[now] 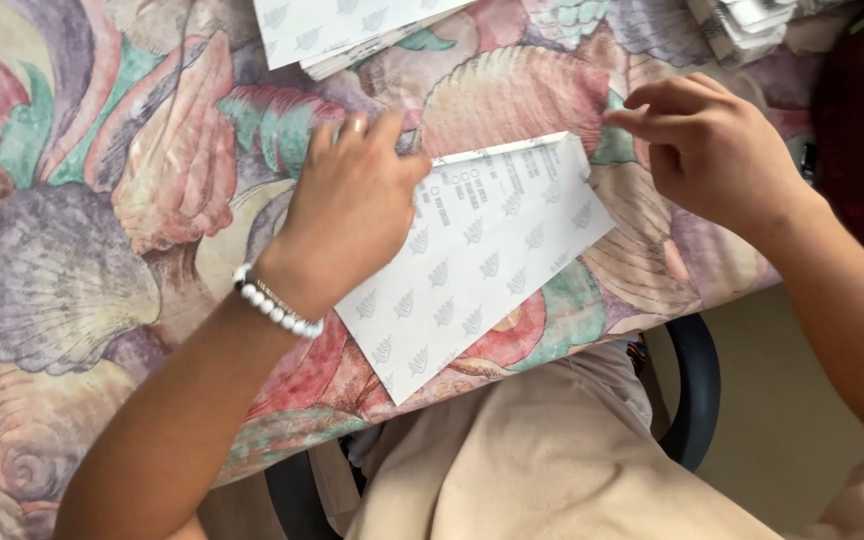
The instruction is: Cutting and folding printed packaging paper into specific shapes on a table.
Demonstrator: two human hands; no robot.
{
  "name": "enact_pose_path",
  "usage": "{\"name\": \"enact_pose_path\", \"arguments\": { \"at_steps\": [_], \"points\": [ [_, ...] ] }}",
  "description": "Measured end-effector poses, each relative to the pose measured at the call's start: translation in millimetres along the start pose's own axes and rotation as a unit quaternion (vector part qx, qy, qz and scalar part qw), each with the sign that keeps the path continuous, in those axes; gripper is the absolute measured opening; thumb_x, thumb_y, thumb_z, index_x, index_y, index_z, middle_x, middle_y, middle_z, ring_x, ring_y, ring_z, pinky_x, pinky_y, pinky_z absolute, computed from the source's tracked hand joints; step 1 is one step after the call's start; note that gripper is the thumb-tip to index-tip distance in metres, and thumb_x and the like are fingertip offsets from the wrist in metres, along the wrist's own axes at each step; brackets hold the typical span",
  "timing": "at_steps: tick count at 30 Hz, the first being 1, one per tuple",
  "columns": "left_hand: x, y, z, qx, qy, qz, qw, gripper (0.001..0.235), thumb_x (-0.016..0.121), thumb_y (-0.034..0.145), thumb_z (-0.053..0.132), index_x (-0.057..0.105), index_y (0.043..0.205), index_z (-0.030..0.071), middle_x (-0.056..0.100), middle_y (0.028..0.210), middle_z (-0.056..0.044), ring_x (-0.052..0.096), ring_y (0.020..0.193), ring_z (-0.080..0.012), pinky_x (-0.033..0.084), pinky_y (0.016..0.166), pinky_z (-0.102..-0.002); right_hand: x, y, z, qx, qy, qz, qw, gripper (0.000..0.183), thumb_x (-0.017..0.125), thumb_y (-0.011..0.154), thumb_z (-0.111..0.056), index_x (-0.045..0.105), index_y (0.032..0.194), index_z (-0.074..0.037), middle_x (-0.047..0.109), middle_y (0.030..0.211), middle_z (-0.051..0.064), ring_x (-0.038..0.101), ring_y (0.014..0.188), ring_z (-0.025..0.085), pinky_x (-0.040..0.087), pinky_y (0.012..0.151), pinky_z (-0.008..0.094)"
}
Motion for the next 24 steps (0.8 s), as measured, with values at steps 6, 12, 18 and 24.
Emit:
{"name": "enact_pose_path", "arguments": {
  "at_steps": [6,12,18,24],
  "points": [
    [32.3,63.6,34.2,-0.009,-0.106,-0.053,0.993,0.05,0.078,0.089,0.043,0.062,0.123,0.01,0.057,0.115,-0.01,0.06,0.098,-0.0262,0.056,0.08,-0.042,-11.7,-29.9,-6.8,0.067,0.187,0.085,0.976,0.045,0.048,0.091,0.026,0.07,0.129,0.016,0.07,0.111,0.028,0.068,0.091,0.032,0.062,0.076,0.034],
    [41.6,79.5,31.2,-0.069,-0.144,-0.131,0.978,0.053,0.086,0.082,0.036,0.055,0.12,0.014,0.063,0.11,-0.008,0.063,0.1,-0.029,0.045,0.096,-0.053,-11.1,-39.3,-9.3,0.115,0.272,0.086,0.952,0.051,0.05,0.094,0.02,0.06,0.142,0.005,0.067,0.118,0.023,0.067,0.095,0.028,0.06,0.086,0.036],
    [17.9,62.5,20.1,-0.077,-0.27,-0.037,0.959,0.015,0.078,0.091,0.018,0.067,0.095,0.009,0.071,0.087,-0.006,0.068,0.076,-0.0211,0.056,0.062,-0.038,-13.7,-19.1,-9.0,0.127,0.356,0.071,0.923,0.082,0.068,0.096,-0.011,0.02,0.162,-0.013,0.046,0.148,0.027,0.059,0.125,0.032,0.053,0.107,0.041],
    [-73.4,8.3,-7.2,-0.033,-0.479,0.336,0.81,0.02,0.051,0.109,0.027,0.054,0.108,0.007,0.064,0.089,-0.002,0.059,0.075,-0.0098,0.045,0.062,-0.022,-50.2,59.0,-30.3,0.022,0.408,0.084,0.909,0.106,0.075,0.096,-0.014,-0.005,0.166,-0.021,0.028,0.172,0.031,0.045,0.154,0.036,0.05,0.123,0.048]
  ]
}}
Point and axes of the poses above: each hand's wrist, its own y-axis towards the middle knuckle, its own x-axis out of the palm, z = x × y, the point moved 7 cm from there along y, towards the middle knuckle
